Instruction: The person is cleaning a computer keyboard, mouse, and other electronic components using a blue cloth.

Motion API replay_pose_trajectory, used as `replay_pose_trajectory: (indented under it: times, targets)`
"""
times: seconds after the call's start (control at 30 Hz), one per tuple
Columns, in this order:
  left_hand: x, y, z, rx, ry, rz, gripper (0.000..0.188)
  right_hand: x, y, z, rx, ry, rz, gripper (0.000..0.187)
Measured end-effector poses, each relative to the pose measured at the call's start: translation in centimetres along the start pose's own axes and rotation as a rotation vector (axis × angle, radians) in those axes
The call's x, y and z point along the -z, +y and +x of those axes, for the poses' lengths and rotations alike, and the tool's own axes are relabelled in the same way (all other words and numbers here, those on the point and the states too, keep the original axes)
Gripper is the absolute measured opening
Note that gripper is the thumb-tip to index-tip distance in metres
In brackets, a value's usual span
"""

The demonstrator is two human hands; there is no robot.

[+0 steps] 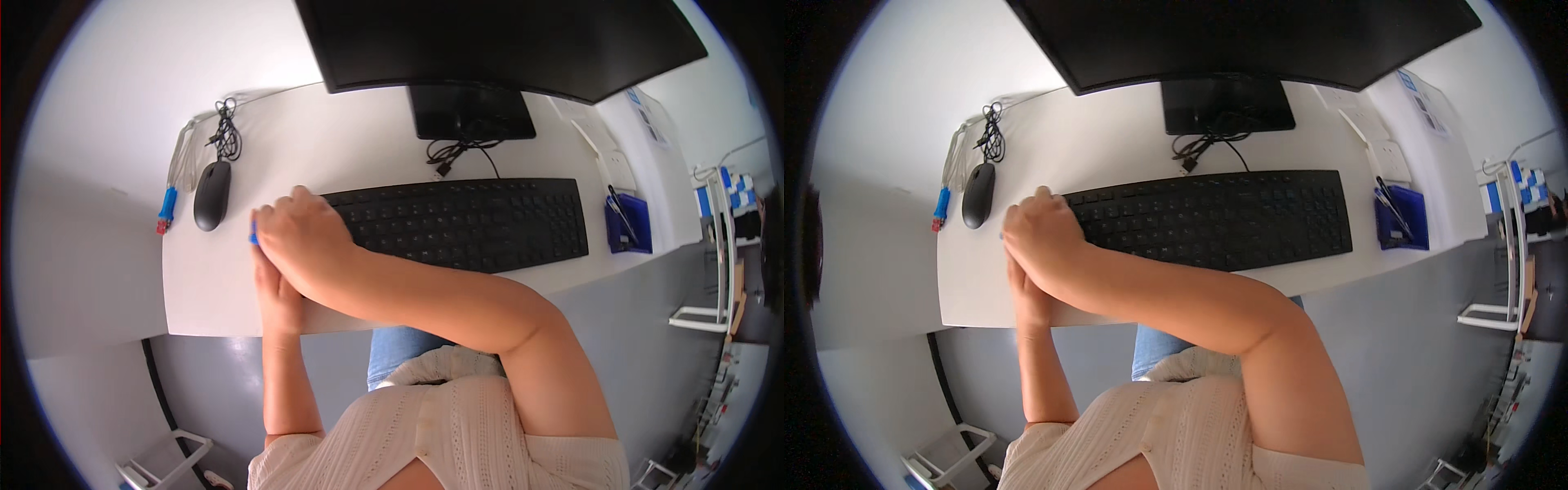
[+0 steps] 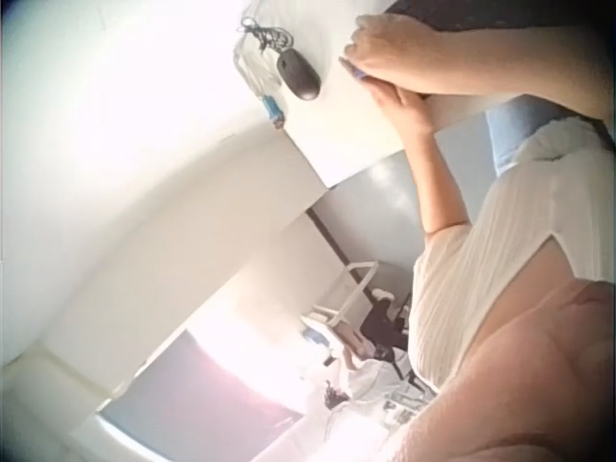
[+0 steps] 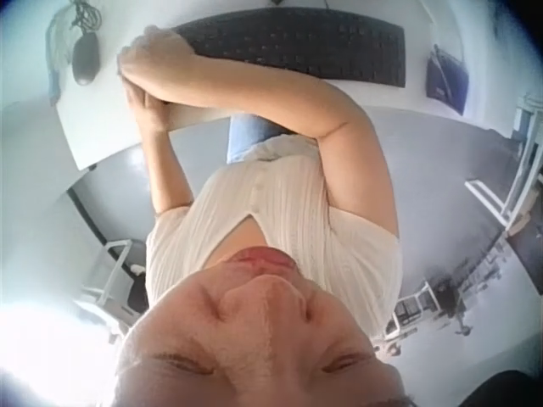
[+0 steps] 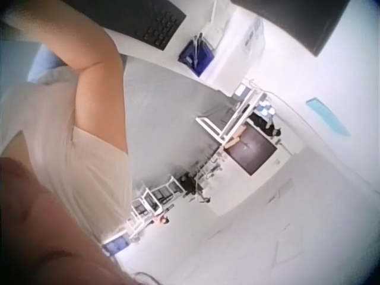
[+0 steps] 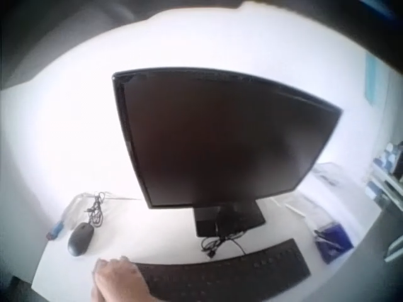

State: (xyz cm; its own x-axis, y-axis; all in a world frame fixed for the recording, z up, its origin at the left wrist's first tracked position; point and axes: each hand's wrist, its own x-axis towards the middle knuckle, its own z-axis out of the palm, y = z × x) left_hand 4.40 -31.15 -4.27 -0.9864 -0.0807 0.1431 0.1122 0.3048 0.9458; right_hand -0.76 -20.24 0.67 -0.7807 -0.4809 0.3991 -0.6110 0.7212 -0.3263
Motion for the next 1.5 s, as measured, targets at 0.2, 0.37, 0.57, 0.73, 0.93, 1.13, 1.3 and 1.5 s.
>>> replay_pose_trajectory:
  times: [0.2, 0.37, 0.57, 0.73, 0.93, 1.13, 1.3, 1.5]
  targets:
    - [-0.7, -0.2, 0.4, -0.029, 0.077, -0.037, 0.075, -0.1, 3.1, -0.7, 0.081, 0.182, 0.085, 0.018]
    - [-0.2, 0.3, 0.5, -0.077, 0.027, -0.124, 0.070, 2.5, 2.3, -6.2, 0.208, 0.034, 0.049, 0.023]
    - [0.6, -0.1, 1.0, -0.039, 0.041, -0.434, 0.058, 6.8, 0.2, -10.4, 0.193, -0.495, 0.605, 0.035]
    - [0.5, 0.2, 1.0, 0.014, 0.140, -0.488, 0.085, 4.2, 3.7, -1.6, -0.020, 0.140, 0.105, 0.036]
    - [0.8, -0.5, 1.3, 0.053, 0.163, -0.592, 0.090, 0.6, 0.5, -5.1, 0.310, 0.065, -0.032, 0.013]
    - [0.9, 0.1, 1.1, -0.005, 0.105, -0.506, 0.079, 7.3, 0.2, -8.1, 0.135, -0.447, 0.530, 0.013]
    - [-0.4, 1.4, 0.9, -0.031, -0.019, -0.041, 0.043, 3.3, 7.3, -2.6, -0.013, 0.214, 0.030, 0.014]
    - [-0.4, 1.7, 0.9, -0.200, -0.082, 0.451, 0.045, 3.3, 0.6, -9.6, 0.197, -0.027, 0.006, 0.035]
